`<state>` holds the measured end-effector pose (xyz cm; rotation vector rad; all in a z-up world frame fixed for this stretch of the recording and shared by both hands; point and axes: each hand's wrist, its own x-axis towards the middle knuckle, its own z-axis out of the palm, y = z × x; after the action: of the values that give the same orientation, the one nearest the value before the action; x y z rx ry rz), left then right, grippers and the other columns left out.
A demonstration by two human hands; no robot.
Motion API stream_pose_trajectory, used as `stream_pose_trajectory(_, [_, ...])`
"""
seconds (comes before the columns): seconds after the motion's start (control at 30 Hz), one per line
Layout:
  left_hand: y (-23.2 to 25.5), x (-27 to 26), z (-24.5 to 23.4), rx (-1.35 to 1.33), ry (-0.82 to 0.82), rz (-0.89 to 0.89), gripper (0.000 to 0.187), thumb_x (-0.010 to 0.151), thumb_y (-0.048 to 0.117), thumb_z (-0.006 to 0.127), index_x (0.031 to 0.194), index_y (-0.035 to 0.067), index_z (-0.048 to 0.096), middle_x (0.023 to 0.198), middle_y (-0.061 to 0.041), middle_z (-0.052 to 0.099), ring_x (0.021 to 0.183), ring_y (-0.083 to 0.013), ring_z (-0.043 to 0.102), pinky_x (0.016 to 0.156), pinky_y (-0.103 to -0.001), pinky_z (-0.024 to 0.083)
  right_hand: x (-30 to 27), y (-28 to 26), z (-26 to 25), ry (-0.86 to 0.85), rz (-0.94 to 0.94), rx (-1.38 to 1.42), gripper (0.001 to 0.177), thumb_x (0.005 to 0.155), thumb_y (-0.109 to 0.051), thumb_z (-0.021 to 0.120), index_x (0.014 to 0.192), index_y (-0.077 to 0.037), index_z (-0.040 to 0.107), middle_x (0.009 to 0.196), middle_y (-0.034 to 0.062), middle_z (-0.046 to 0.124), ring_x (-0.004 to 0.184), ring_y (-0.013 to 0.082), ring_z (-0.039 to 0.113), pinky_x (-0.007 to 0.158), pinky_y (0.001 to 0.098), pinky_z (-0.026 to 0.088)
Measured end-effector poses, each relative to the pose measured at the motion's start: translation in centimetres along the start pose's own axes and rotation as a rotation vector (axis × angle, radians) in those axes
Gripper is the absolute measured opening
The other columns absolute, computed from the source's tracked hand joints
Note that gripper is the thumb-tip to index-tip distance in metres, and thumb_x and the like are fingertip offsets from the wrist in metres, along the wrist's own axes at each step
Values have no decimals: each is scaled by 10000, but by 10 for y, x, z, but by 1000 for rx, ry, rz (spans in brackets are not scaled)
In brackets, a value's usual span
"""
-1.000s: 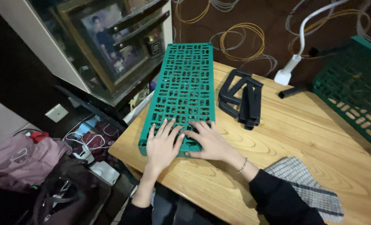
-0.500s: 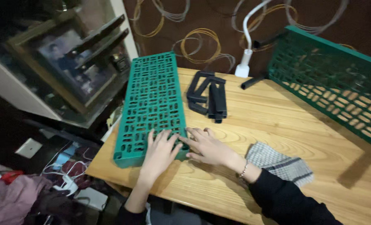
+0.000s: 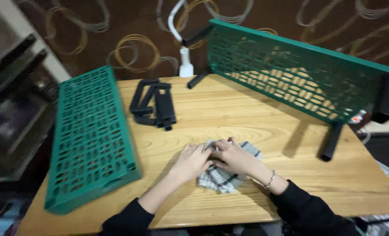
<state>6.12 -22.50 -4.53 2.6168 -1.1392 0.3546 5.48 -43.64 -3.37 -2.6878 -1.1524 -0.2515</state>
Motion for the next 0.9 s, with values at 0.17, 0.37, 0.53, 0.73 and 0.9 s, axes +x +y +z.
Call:
stream_pose_trajectory(0.17, [47, 43, 2, -35, 30, 164, 467, 837, 361, 732, 1204, 93, 619, 1130, -193, 615, 1073, -373, 592, 920, -532, 427, -76, 28, -27, 68, 192, 12, 300, 893, -320, 719, 1137, -144, 714, 1201, 109, 668, 1169, 275, 591, 1002, 517, 388])
stream_pose_trajectory(0.37, [97, 99, 34, -82, -64, 332, 476, 893, 344, 698, 1317, 157, 592, 1187, -187, 601, 1162, -357, 598, 935, -525, 439, -172, 60, -55, 234, 461, -139, 380, 827, -258, 725, 1201, -193, 703, 1239, 109, 659, 1175, 276, 590, 963, 498, 397])
stream_pose_trajectory(0.53, [127, 154, 94, -188, 97, 357, 582, 859, 357, 707, 1378, 135, 564, 1290, -247, 590, 1119, -383, 596, 911, -544, 439, -233, 89, -51, 336, 753, -298, 512, 810, -241, 728, 1307, -140, 656, 1290, 185, 623, 1181, 336, 598, 965, 505, 411])
stream_pose_trajectory(0.73, [136, 171, 142, -244, 138, 187, 521, 914, 351, 670, 1359, 99, 569, 1212, -194, 632, 1142, -365, 607, 922, -521, 466, -255, 94, -23, 507, 745, -205, 467, 868, -127, 685, 1325, -48, 633, 1406, 254, 574, 1185, 406, 585, 1043, 440, 455])
stream_pose_trajectory(0.9, [134, 163, 130, -292, 162, 221, 434, 950, 337, 652, 1286, 68, 593, 1196, -164, 650, 1130, -345, 624, 941, -482, 489, -238, 67, -10, 514, 705, -275, 455, 868, -142, 701, 1306, -34, 637, 1356, 230, 609, 1164, 397, 593, 1038, 453, 449])
